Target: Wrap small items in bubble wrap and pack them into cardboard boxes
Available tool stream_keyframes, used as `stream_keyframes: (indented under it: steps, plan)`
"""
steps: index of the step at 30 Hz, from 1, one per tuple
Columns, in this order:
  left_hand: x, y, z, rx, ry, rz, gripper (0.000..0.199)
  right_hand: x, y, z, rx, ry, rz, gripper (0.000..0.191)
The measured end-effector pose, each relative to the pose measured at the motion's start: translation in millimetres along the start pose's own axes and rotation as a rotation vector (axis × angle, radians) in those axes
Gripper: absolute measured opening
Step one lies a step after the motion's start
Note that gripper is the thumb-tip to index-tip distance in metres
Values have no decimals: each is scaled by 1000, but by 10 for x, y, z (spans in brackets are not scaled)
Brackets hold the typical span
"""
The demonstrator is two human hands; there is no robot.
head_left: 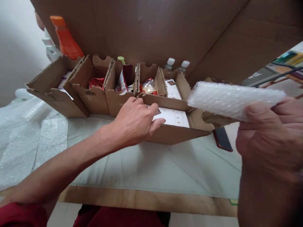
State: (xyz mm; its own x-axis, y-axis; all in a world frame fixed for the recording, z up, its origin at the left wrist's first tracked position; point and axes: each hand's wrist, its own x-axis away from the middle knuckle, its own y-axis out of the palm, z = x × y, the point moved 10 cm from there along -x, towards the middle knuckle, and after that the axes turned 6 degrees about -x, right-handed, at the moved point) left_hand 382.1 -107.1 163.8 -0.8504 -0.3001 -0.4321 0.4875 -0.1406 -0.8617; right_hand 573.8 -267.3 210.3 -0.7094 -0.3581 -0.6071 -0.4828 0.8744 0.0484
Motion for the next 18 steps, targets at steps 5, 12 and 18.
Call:
stream_keyframes:
  steps: [5,12,18]
  plan:
    - [-228,460,3,-93,103,-220,43,106,-299,-47,120,-60,87,29]
    - [-135,338,-99,194,102,-229,47,78,-42,-34,162,-38,-63,24]
    - [235,-89,-360,152,-67,176,40,124,673,112,174,142,-346,25]
